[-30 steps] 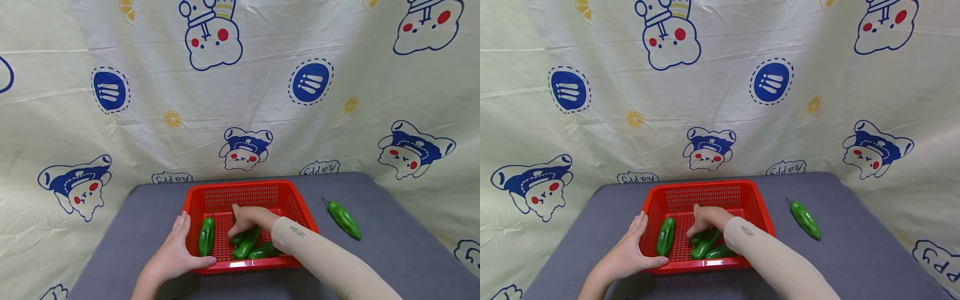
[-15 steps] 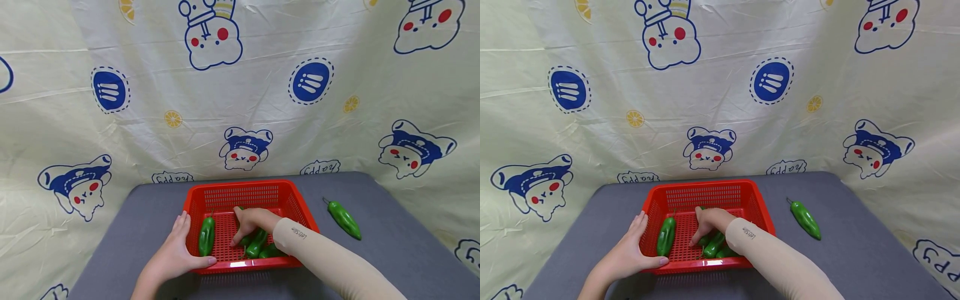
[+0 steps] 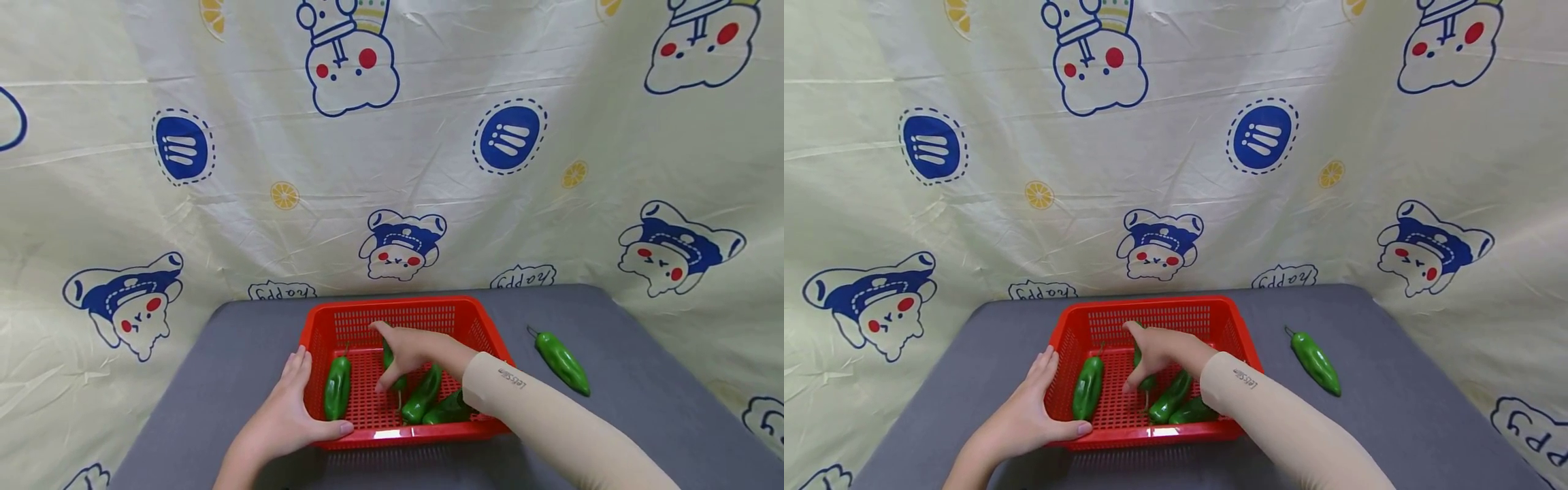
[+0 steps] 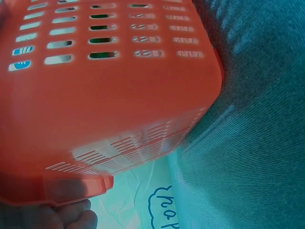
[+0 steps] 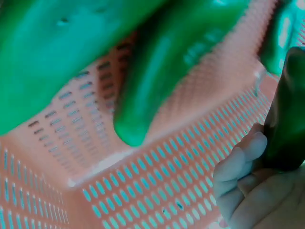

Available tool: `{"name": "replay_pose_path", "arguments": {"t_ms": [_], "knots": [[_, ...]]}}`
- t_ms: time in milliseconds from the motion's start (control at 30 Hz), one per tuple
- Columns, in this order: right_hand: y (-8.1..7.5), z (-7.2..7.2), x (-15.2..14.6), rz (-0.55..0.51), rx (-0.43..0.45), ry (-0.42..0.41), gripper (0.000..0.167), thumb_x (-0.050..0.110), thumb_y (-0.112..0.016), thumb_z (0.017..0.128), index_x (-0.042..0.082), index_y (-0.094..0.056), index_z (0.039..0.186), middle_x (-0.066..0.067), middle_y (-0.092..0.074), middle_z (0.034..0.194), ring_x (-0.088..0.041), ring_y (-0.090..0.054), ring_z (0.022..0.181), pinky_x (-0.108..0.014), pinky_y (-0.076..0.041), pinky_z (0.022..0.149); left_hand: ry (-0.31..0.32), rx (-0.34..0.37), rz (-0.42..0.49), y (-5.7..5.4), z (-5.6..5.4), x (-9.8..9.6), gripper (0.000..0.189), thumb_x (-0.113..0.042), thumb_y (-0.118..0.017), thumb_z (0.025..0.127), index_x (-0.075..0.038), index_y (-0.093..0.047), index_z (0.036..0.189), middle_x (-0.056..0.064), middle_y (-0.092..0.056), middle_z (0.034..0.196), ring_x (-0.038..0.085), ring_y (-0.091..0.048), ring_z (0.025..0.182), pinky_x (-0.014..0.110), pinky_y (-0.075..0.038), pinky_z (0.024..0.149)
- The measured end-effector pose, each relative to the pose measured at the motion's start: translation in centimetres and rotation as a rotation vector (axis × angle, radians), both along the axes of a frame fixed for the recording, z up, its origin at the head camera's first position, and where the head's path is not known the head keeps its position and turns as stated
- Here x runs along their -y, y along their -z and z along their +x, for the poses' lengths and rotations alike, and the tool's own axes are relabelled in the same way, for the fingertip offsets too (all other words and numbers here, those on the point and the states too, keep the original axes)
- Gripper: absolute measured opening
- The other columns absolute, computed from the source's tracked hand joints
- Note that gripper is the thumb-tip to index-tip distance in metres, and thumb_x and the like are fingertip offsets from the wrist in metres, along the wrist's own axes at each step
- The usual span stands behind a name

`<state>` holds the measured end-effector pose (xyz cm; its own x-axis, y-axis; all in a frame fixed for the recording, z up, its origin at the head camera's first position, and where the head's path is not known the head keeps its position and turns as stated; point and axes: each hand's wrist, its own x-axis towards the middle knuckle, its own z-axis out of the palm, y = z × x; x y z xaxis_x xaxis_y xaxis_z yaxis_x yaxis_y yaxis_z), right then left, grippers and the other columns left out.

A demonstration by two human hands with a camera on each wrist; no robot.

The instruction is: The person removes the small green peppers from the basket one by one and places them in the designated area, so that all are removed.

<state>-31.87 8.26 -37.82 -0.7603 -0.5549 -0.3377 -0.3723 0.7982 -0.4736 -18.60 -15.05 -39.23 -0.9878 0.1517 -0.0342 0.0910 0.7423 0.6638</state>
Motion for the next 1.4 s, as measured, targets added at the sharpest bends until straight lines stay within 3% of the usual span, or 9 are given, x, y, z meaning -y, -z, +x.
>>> {"name": "replay_pose_path", "arguments": {"t_ms": [133,367,600,833,1033,1233,1400], "knots": [[-2.1,-0.2,-1.5,-0.105,0.033,-0.020,0.113,0.049,-0.088,0.068,0.026,-0.020,0.155,-0.004,-0.052,0.140,-0.022,-0.054,0.125,-0.051,-0.042,0.111,0.000,-0.001,0.005,0.0,0.0,0.0,0.134,-0.064,-0.083,0.062,0.001,-0.015,0.157,0.015,-0.007,0.168,0.040,-0.004,0.154,0.066,-0.034,0.110],[-4.8,1.2,-4.6,-0.183,-0.033,-0.031,0.110,0.050,-0.088,0.068,0.029,-0.021,0.153,-0.002,-0.047,0.142,-0.020,-0.055,0.121,-0.049,-0.049,0.102,0.007,0.012,0.018,0.1,-0.2,0.0,0.135,-0.064,-0.083,0.063,0.000,-0.013,0.158,0.013,-0.004,0.168,0.039,-0.001,0.154,0.066,-0.030,0.113],[-5.8,2.7,-7.7,-0.290,-0.025,-0.020,0.106,0.042,-0.087,0.072,0.031,-0.020,0.152,-0.007,-0.049,0.130,-0.020,-0.059,0.101,-0.035,-0.056,0.083,0.009,0.023,0.021,0.0,-0.2,0.2,0.135,-0.064,-0.083,0.063,-0.001,-0.011,0.158,0.013,-0.002,0.168,0.038,0.001,0.155,0.065,-0.029,0.114],[-6.2,2.6,-13.0,-0.379,-0.013,0.065,0.100,0.032,-0.084,0.078,0.032,-0.018,0.151,-0.017,-0.048,0.121,-0.026,-0.059,0.096,-0.036,-0.058,0.077,0.017,0.020,0.027,0.0,-0.3,0.3,0.134,-0.064,-0.083,0.063,-0.001,-0.011,0.158,0.012,-0.002,0.169,0.038,0.001,0.155,0.066,-0.030,0.113],[-5.2,3.1,-18.3,-0.378,-0.010,0.142,0.099,0.026,-0.081,0.081,0.025,-0.013,0.153,-0.021,-0.050,0.119,-0.027,-0.061,0.094,-0.040,-0.057,0.075,0.020,0.014,0.018,-0.1,-0.3,0.4,0.135,-0.065,-0.082,0.063,-0.002,-0.011,0.158,0.012,-0.002,0.169,0.039,0.000,0.155,0.066,-0.032,0.112],[-2.8,3.5,-22.3,-0.382,0.014,0.199,0.099,0.023,-0.078,0.083,0.023,-0.010,0.155,-0.020,-0.050,0.110,-0.028,-0.060,0.088,-0.043,-0.055,0.070,0.020,0.020,0.032,-0.2,-0.3,0.5,0.134,-0.063,-0.083,0.064,-0.002,-0.010,0.159,0.011,-0.001,0.169,0.038,-0.001,0.155,0.065,-0.032,0.112],[-0.8,3.5,-24.2,-0.355,0.031,0.247,0.099,0.025,-0.078,0.084,0.022,-0.010,0.155,-0.023,-0.045,0.118,-0.028,-0.056,0.090,-0.041,-0.052,0.071,0.021,0.016,0.045,-0.2,-0.2,0.5,0.133,-0.061,-0.084,0.064,-0.002,-0.010,0.159,0.011,-0.001,0.169,0.038,0.000,0.155,0.064,-0.030,0.114]]}}
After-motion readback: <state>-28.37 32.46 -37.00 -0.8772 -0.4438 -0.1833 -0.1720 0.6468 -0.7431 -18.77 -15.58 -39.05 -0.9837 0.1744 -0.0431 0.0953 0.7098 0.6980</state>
